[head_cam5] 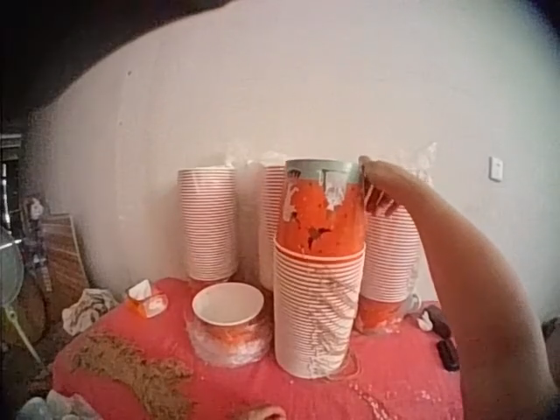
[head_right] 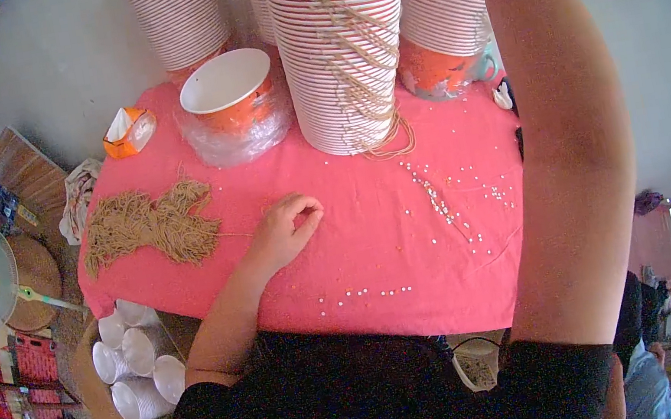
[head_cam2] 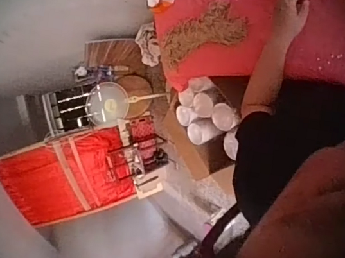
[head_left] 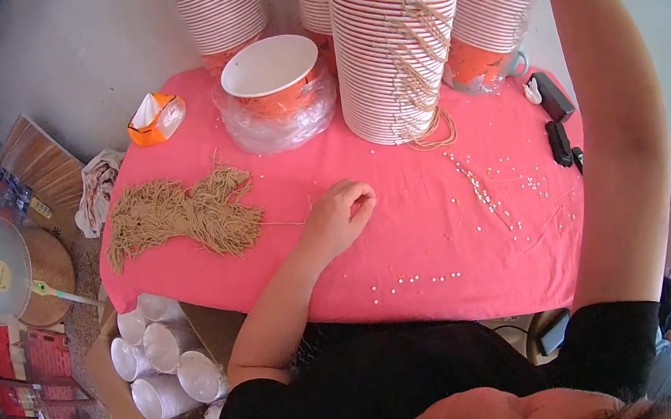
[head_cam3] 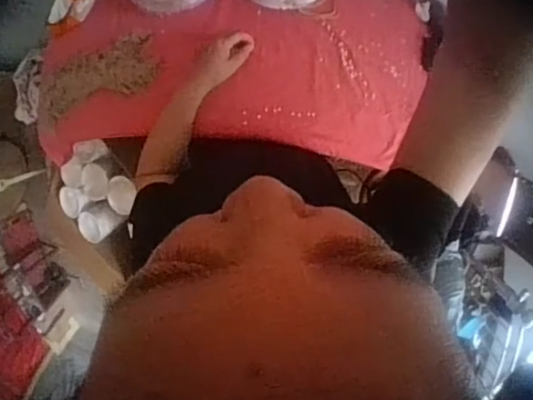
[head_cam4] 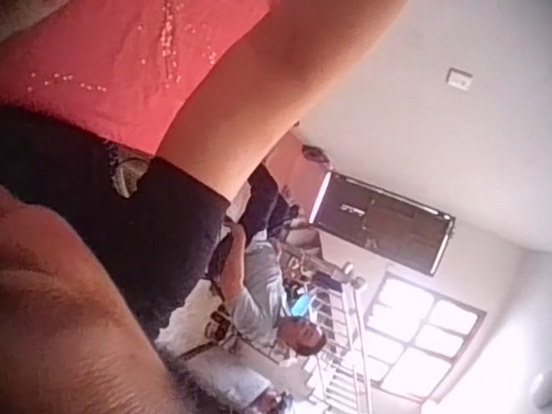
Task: Threading a string through holes in a paper bucket to create a handle for packaging.
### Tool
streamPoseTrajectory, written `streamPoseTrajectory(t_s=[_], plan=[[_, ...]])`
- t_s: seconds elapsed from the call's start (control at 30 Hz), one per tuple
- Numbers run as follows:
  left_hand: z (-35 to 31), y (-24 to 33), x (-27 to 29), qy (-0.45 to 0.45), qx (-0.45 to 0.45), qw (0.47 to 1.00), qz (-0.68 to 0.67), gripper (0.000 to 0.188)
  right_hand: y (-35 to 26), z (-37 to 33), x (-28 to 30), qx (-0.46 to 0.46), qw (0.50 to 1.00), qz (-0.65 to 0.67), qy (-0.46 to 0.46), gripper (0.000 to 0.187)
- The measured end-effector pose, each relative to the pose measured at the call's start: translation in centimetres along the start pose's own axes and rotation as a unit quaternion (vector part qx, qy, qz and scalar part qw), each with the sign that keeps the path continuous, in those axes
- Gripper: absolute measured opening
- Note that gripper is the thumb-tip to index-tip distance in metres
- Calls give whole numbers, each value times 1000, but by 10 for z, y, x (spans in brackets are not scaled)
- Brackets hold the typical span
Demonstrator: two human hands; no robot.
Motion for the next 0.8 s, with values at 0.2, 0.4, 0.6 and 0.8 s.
streamPoseTrajectory(t_s=[0.2, 0.4, 0.6, 0.8], plan=[[3, 4, -1, -12, 10, 1000, 11, 10, -1, -13, -7, -22, 999, 33, 3, 71], [5, 0, -2, -5, 0, 1000, 18, 9, 3, -17, -3, -24, 998, 49, 23, 70], [6, -18, -1, 2, 40, 999, -20, 9, 15, -15, -7, -36, 993, 100, 45, 73], [10, -17, -6, -14, 32, 999, -12, 11, -29, -77, 29, 386, 859, 67, 330, 44]])
Point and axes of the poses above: each hand's wrist, its own z-axis towards the middle knuckle, its own x-axis out of the back of the hand, y = z × x, the point moved 10 cm from there along z, towards the middle knuckle, and after that the axes turned 2 degrees about z, right-handed, at the moved point
